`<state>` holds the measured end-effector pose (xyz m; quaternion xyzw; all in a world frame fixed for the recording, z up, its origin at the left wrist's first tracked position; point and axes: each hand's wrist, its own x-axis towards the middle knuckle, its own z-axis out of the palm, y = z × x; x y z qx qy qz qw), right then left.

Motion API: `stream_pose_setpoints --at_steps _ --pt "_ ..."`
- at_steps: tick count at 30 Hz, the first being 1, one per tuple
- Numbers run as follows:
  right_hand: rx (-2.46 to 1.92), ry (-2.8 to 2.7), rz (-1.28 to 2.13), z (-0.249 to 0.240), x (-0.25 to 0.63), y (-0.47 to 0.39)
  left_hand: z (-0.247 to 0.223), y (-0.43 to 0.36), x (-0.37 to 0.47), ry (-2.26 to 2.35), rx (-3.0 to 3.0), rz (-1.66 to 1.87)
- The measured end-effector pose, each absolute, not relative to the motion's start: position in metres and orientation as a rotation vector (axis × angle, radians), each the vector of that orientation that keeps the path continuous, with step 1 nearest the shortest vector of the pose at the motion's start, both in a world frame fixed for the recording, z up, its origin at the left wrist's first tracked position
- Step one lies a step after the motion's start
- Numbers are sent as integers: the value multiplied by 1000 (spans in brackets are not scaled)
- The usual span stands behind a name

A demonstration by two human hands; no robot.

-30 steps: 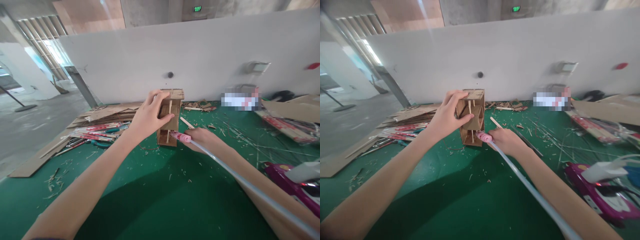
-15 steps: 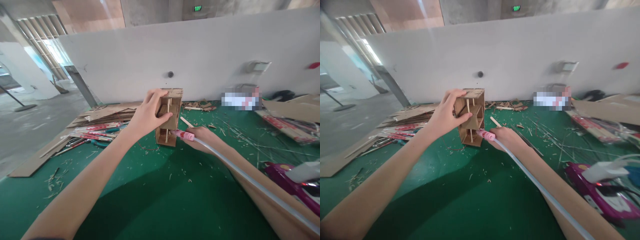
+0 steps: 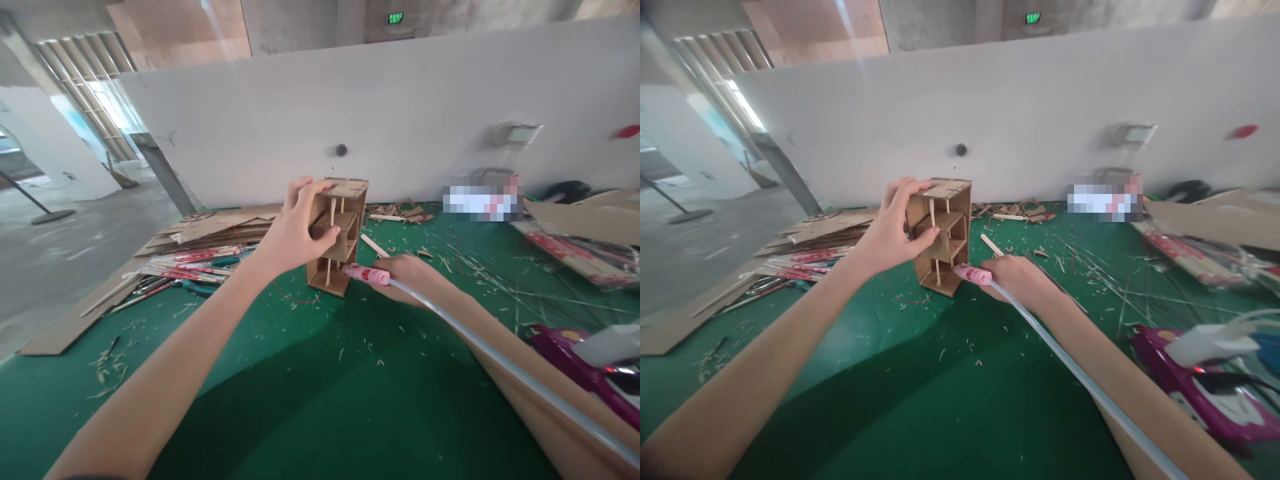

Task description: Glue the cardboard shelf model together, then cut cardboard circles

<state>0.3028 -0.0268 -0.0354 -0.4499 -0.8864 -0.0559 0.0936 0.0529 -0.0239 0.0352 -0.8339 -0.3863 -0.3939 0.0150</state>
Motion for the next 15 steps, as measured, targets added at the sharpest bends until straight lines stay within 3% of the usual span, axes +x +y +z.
stream_pose_setpoints --at_steps 15 --pt "-1327 -2669 -283 -33 298 -31 31 -18 51 -1167 -2536 -1295"
